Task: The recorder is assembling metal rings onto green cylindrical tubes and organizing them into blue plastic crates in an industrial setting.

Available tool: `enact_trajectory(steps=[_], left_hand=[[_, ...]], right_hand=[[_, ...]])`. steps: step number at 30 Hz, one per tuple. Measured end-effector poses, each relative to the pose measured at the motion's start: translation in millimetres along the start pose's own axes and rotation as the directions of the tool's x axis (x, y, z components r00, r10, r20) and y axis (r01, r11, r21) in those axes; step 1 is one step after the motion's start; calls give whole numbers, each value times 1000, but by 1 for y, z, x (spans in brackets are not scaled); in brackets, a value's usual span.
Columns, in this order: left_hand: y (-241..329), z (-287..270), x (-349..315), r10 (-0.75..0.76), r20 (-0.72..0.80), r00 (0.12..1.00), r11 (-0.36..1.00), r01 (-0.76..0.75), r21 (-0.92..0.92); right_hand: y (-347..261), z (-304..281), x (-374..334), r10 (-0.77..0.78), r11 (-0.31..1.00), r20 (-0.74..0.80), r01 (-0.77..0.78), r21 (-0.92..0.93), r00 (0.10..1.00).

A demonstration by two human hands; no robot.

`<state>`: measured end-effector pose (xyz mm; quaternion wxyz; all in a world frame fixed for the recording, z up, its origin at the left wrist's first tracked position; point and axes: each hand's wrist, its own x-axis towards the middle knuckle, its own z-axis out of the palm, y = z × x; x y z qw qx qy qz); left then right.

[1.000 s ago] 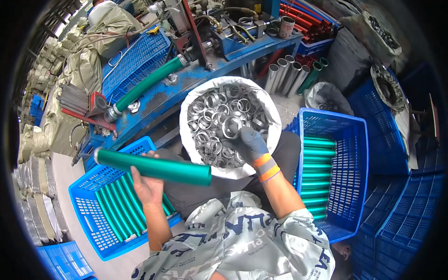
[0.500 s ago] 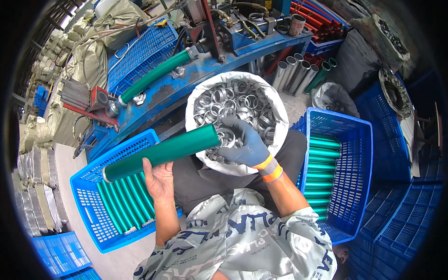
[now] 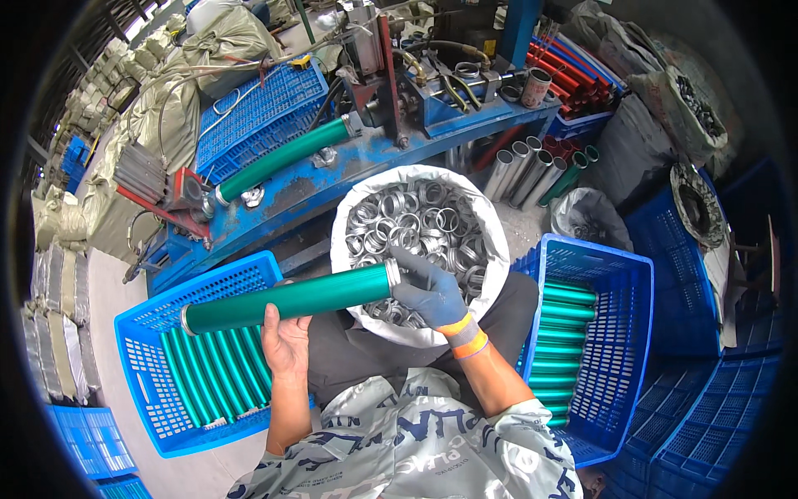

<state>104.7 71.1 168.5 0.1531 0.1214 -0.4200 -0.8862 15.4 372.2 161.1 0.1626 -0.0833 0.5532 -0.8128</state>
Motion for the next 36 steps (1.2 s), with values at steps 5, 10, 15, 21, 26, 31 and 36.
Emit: enact_trajectory(steps=[5,10,15,21,26,31,36], left_hand=[[-15,-17,21,-13,37,999,997,16,-74],[-5,-26,37,-38,-7,999,959,35,-280],[-1,-44,61,-53,-35,998,931,37,-363],[37,-57,71,38,-80,996,936,-63,-345],[50,-90,58,49,-139,989,954,-88,-288],[39,-100,67,-8,-185,983,965,-41,-258],[23,-126,87,0,-223,975,977,-47,-208]], right_hand=[[-16,-1,20,93,993,-26,-95,-67,995],[-32,-9,70,-2,1000,193,-1,15,981],[-26,-10,177,-59,997,212,68,-34,975],[-30,81,339,-378,490,270,439,-753,886],[21,120,431,-336,-171,278,232,-957,900],[26,97,441,-248,-315,290,206,-927,924],[-54,133,329,-598,165,455,657,-736,659]])
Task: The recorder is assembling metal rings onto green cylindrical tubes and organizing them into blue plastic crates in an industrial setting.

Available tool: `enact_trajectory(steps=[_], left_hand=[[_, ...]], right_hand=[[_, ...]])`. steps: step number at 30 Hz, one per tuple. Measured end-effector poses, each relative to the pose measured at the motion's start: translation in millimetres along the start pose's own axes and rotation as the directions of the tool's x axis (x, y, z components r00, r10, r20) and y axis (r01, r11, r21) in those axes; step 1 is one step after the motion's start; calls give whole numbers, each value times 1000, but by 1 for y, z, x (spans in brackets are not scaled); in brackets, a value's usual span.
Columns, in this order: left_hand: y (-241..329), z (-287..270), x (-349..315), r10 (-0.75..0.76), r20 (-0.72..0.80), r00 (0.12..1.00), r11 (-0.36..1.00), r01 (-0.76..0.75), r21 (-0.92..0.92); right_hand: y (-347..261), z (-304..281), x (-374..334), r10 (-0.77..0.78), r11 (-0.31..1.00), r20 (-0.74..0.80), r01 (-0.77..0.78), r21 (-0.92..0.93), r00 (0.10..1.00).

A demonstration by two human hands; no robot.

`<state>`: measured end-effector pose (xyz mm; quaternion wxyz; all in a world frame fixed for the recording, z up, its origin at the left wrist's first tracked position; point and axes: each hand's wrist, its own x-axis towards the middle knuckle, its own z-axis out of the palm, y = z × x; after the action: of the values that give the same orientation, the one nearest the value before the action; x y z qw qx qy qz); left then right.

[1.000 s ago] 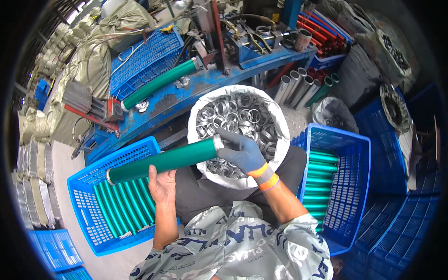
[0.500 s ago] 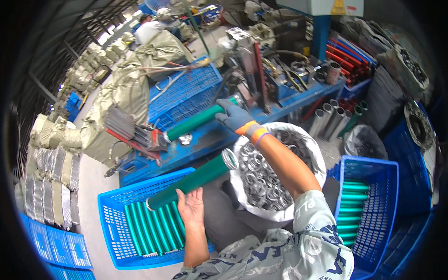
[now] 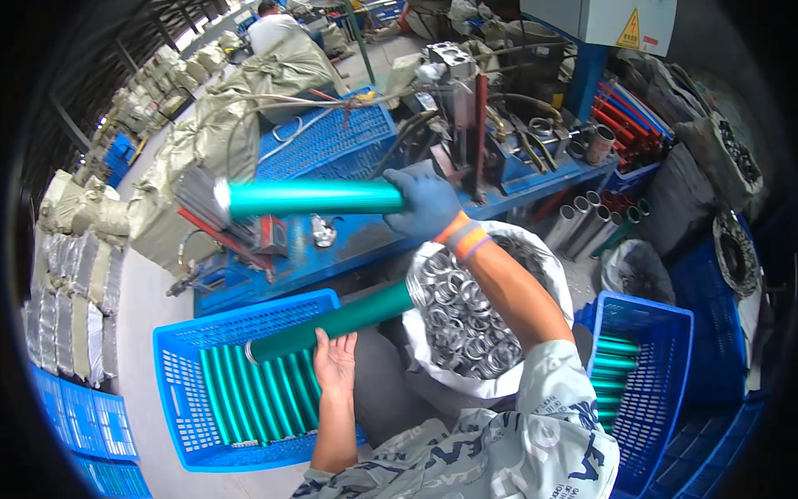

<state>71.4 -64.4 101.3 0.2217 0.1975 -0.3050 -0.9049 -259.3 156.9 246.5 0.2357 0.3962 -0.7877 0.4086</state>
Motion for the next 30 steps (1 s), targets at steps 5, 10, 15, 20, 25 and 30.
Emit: enact_trajectory(steps=[5,10,15,20,25,30], left_hand=[[-80,92,85,-135,122,983,990,130,49],[-99,182,237,22,112,993,998,-28,50],[-122,167,319,-68,-59,996,997,69,28],[-146,158,334,-133,-30,991,991,134,22],[-129,141,331,-137,-2,991,976,135,174],[-115,134,330,-125,-48,991,941,134,311]], right_hand=[[-28,-123,-104,469,778,-268,-250,577,842],[-63,-180,-217,641,657,-398,-202,726,657],[-87,-212,-295,676,682,-398,-324,655,620],[-90,-219,-329,741,631,-387,-372,680,549],[-77,-207,-338,789,560,-296,-432,707,538],[-84,-209,-357,839,513,-294,-484,709,458]])
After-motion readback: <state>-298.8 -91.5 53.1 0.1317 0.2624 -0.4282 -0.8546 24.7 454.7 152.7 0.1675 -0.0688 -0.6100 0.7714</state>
